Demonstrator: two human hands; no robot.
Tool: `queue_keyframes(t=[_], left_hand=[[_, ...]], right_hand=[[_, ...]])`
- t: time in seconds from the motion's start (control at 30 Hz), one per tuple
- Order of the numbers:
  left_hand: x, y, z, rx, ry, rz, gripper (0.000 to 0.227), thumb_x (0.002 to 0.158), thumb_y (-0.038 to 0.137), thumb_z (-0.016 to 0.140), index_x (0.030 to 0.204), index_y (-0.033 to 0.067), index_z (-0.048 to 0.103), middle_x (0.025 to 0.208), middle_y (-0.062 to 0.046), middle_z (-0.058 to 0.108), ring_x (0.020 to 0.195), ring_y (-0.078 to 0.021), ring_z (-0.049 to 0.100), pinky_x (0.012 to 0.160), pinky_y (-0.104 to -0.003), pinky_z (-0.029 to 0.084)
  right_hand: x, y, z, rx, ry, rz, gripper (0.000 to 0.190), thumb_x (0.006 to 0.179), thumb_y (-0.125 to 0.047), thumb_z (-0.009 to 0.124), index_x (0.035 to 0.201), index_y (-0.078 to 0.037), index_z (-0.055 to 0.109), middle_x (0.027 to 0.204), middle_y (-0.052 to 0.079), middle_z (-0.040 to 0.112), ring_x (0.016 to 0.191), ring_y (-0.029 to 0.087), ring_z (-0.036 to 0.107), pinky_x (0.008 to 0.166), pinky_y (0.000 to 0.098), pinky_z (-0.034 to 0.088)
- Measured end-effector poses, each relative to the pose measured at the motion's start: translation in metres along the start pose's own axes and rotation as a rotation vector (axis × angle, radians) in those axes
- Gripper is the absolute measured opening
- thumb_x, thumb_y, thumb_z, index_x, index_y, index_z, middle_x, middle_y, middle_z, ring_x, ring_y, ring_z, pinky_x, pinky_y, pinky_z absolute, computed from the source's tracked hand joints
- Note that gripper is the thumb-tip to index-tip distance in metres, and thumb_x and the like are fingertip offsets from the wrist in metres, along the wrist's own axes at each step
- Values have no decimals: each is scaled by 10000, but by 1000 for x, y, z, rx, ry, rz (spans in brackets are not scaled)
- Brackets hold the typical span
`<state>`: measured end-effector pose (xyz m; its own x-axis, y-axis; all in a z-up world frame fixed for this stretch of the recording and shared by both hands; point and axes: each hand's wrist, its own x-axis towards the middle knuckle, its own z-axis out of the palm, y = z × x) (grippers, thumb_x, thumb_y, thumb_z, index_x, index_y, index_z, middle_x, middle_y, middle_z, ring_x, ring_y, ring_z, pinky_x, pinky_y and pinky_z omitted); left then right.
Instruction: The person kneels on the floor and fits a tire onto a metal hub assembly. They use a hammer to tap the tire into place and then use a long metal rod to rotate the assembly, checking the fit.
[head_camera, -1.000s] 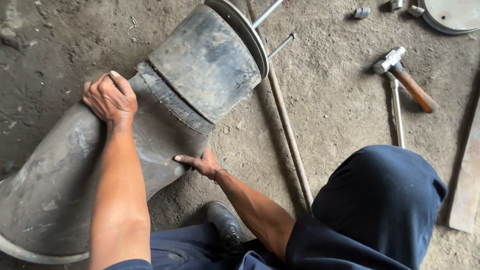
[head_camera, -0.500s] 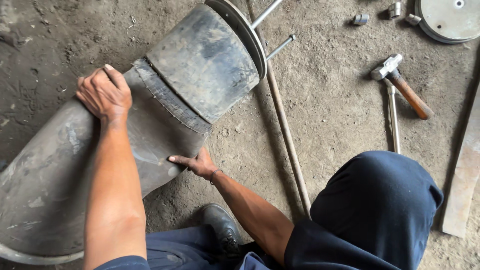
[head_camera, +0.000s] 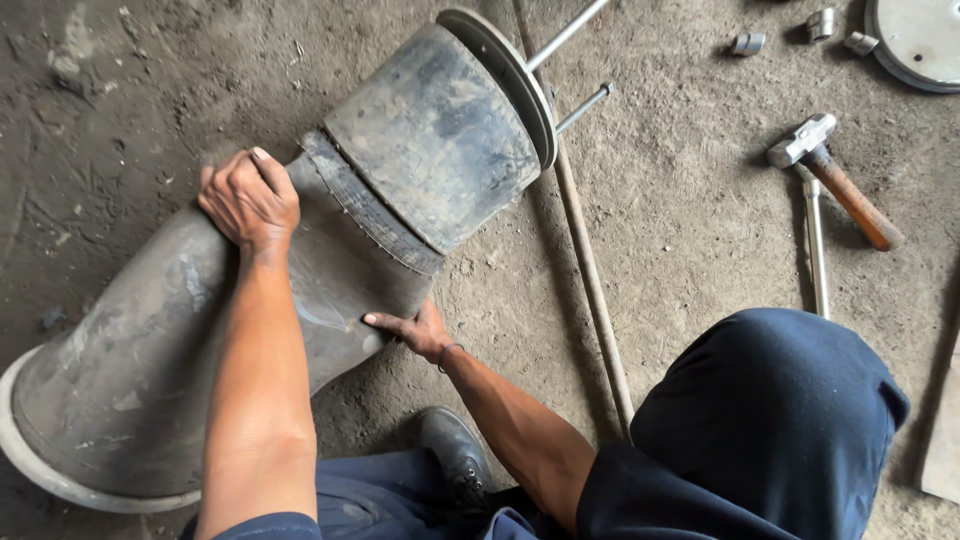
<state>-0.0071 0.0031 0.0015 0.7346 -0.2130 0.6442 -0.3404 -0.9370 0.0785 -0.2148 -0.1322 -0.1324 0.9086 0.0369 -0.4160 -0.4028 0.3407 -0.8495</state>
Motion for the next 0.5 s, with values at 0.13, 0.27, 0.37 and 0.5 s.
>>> queue_keyframes(t=[0.13, 0.27, 0.37, 0.5], left_hand=[[-5, -1, 4, 8, 1, -16, 418, 1045, 220, 485, 700, 50, 649, 859, -157, 708, 766, -410, 614, 829, -506, 494], [4, -3, 8, 47, 37, -23, 354, 1023, 236, 516, 759, 82, 695, 830, -152, 711, 763, -410, 621, 724, -505, 465], [6, -3, 9, 37, 16, -45, 355, 1026, 241, 524, 762, 79, 695, 844, -154, 716, 770, -412, 622, 725, -506, 463], [2, -8, 11, 34, 43, -43, 339, 1016, 239, 531, 760, 87, 694, 846, -153, 717, 790, -413, 627, 738, -510, 466]], right_hand=[[-3, 3, -3, -3, 23, -97, 844, 724, -373, 934, 1341, 19, 511, 1172, 115, 690, 1009, 168, 691, 817, 310, 593], [0, -6, -1, -148, -33, 107, 837, 729, -433, 897, 1325, 84, 618, 1121, 232, 725, 888, 280, 701, 687, 380, 572], [0, -14, 0, -116, 32, 87, 864, 682, -402, 910, 1316, 19, 501, 1108, 167, 692, 900, 250, 703, 692, 377, 590], [-2, -12, 2, -25, -31, -100, 791, 730, -413, 924, 1288, 27, 576, 1125, 128, 704, 965, 188, 698, 779, 318, 591]])
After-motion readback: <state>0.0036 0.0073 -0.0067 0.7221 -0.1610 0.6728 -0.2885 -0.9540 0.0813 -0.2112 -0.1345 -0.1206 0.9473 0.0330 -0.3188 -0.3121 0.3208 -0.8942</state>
